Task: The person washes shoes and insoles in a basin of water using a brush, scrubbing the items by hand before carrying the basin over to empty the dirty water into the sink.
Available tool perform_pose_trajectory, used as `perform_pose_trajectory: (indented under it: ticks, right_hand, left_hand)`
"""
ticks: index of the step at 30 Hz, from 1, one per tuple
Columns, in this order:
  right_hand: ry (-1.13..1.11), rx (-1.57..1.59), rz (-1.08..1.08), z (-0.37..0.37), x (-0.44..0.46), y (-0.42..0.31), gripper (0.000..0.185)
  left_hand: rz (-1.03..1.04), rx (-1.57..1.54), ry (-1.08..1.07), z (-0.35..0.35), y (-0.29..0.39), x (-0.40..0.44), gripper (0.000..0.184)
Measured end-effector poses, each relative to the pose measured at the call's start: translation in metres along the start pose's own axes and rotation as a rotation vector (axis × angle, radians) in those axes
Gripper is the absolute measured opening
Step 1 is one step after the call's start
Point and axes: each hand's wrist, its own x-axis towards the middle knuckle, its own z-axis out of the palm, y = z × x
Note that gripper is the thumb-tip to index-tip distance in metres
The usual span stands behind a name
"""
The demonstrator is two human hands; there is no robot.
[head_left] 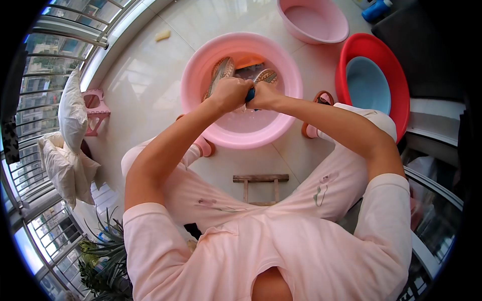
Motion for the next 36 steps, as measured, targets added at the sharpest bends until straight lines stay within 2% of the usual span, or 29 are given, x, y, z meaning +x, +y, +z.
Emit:
perform_pose_trajectory:
  ticks: [4,7,10,16,19,28,31,34,36]
  right_hand:
    - [-0.095,0.341,0.247,-0.006,-0.014,-0.02,0.019]
    - [-0.117,0.532,0.327,-0.001,-0.017,-0.022,0.02]
    - [-0.216,0.752,0.302,-0.006,-0.026,-0.026,0.017]
    - [-0.246,0.805,0.3,-0.004,-0.029,-0.027,0.018]
    - [-0.256,0.805,0.309,-0.006,-0.032,-0.03,0.02]
    - [-0.373,0.855,0.283,-0.015,-0.037,-0.028,0.019]
    - [-0.302,0.465,0.208,-0.022,-0.027,-0.026,0.022]
    - [0.094,-0.233,-0.317,-0.026,-0.016,-0.014,0.04]
    - [0.169,-0.354,-0.284,-0.033,-0.022,-0.013,0.05]
  left_hand:
    - [0.071,0.13,-0.045,-0.01,-0.004,0.003,0.009]
    - [0.136,0.17,-0.039,-0.016,-0.005,0.005,0.008]
    - [0.188,0.166,-0.001,-0.019,-0.008,0.004,0.01]
    - [0.218,0.144,-0.01,-0.024,-0.008,0.004,0.01]
    - [0.259,0.126,0.055,-0.024,-0.009,0.004,0.012]
    - [0.24,0.139,0.078,-0.025,-0.004,0.001,0.012]
    - [0.241,0.089,0.103,-0.031,-0.006,0.0,0.01]
    - [0.089,0.022,0.134,-0.022,-0.011,0.003,0.019]
    - [0.024,-0.064,0.216,-0.014,-0.008,-0.001,0.032]
